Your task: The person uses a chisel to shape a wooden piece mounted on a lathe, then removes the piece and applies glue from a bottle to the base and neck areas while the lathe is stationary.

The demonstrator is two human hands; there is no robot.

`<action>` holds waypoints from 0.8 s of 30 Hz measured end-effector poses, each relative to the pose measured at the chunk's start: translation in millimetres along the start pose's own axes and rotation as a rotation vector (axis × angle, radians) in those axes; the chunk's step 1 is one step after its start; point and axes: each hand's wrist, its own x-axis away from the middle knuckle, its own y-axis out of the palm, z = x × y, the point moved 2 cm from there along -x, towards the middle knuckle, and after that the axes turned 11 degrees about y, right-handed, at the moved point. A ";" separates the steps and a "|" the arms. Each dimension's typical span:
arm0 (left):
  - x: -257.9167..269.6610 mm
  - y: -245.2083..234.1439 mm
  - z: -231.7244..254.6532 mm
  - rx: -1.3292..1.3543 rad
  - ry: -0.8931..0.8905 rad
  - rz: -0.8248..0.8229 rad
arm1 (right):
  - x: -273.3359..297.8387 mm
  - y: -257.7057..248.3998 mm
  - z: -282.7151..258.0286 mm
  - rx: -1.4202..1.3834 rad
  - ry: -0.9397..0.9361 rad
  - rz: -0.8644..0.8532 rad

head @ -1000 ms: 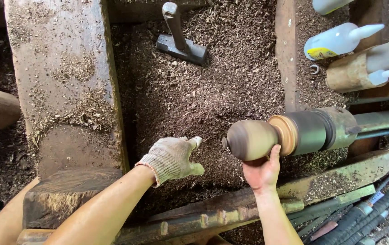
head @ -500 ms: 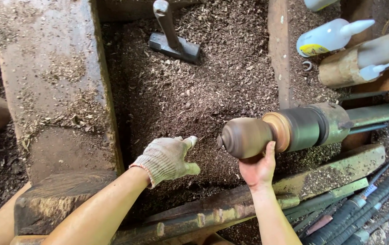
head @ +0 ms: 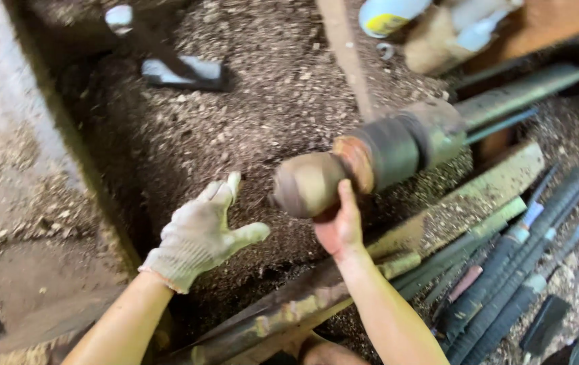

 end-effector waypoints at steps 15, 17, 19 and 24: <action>-118.0 -42.9 147.3 -0.271 -0.101 -0.354 | -8.3 -11.8 17.1 -0.211 0.043 -0.119; -119.0 -38.9 145.6 -0.280 -0.151 -0.353 | -4.7 -5.7 13.0 -0.214 0.049 -0.123; -118.6 -33.3 138.6 -0.296 -0.131 -0.279 | -2.8 -3.5 11.4 -0.202 0.067 -0.085; -114.5 -24.2 128.9 -0.328 -0.001 -0.087 | -3.9 -7.3 14.4 -0.242 0.032 -0.062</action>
